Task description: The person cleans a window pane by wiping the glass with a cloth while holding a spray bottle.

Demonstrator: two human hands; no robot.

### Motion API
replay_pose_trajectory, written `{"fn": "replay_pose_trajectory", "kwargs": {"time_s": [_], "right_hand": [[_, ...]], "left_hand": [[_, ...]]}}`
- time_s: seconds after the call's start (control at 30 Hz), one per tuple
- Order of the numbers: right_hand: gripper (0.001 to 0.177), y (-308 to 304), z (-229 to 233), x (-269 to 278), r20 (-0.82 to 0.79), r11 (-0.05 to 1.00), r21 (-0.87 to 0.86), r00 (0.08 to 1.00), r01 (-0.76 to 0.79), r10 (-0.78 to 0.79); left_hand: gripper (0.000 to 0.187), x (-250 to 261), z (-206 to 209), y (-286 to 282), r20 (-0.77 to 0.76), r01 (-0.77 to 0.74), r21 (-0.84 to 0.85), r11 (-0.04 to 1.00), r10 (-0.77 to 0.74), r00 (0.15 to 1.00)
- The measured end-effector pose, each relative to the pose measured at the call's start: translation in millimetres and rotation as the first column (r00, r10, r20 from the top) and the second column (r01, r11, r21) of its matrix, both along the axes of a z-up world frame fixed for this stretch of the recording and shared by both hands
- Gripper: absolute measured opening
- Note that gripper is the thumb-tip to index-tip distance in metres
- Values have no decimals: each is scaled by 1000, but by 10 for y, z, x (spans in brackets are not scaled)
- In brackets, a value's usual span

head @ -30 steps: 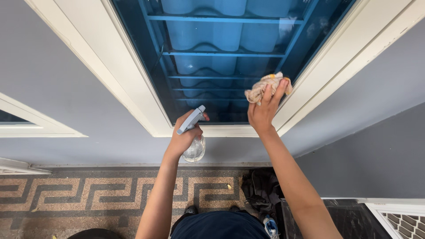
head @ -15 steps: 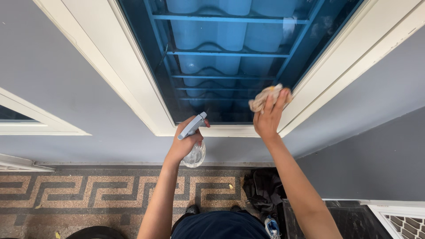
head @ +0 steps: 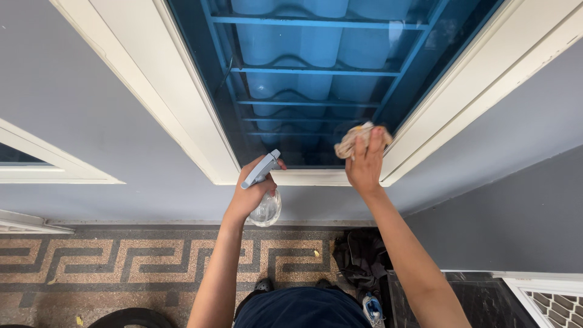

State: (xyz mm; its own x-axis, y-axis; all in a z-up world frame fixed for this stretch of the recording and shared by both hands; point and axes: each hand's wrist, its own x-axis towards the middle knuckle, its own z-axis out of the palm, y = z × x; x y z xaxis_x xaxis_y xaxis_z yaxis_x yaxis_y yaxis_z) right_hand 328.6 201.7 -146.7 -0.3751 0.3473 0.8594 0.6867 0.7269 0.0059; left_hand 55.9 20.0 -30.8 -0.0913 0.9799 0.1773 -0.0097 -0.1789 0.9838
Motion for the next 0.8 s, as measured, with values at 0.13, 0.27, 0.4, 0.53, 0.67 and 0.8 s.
{"fn": "replay_pose_trajectory", "kwargs": {"time_s": [0.13,0.27,0.4,0.53,0.67,0.8], "right_hand": [[74,6,471,-330,-189,998,51,982,28,-18],[69,-13,482,-678,-89,995,92,995,-38,46],[64,-45,-31,-644,190,997,44,980,-71,61],[68,-57,-174,-196,193,999,19,981,-28,24],[70,-51,275,-213,33,994,107,999,-36,33],[68,-77,673,-701,-36,991,126,998,-49,54]], "left_hand": [[42,-38,46,-19,37,-7,3,1000,7,999],[43,-39,99,-22,23,-15,2,1000,15,1000],[44,-67,146,-20,23,-14,-4,1000,14,1000],[44,-85,143,-31,19,-14,-9,1000,14,1000],[42,-106,133,-42,25,-17,5,1000,17,1000],[42,-124,134,-44,-1,-26,-8,1000,26,1000]]}}
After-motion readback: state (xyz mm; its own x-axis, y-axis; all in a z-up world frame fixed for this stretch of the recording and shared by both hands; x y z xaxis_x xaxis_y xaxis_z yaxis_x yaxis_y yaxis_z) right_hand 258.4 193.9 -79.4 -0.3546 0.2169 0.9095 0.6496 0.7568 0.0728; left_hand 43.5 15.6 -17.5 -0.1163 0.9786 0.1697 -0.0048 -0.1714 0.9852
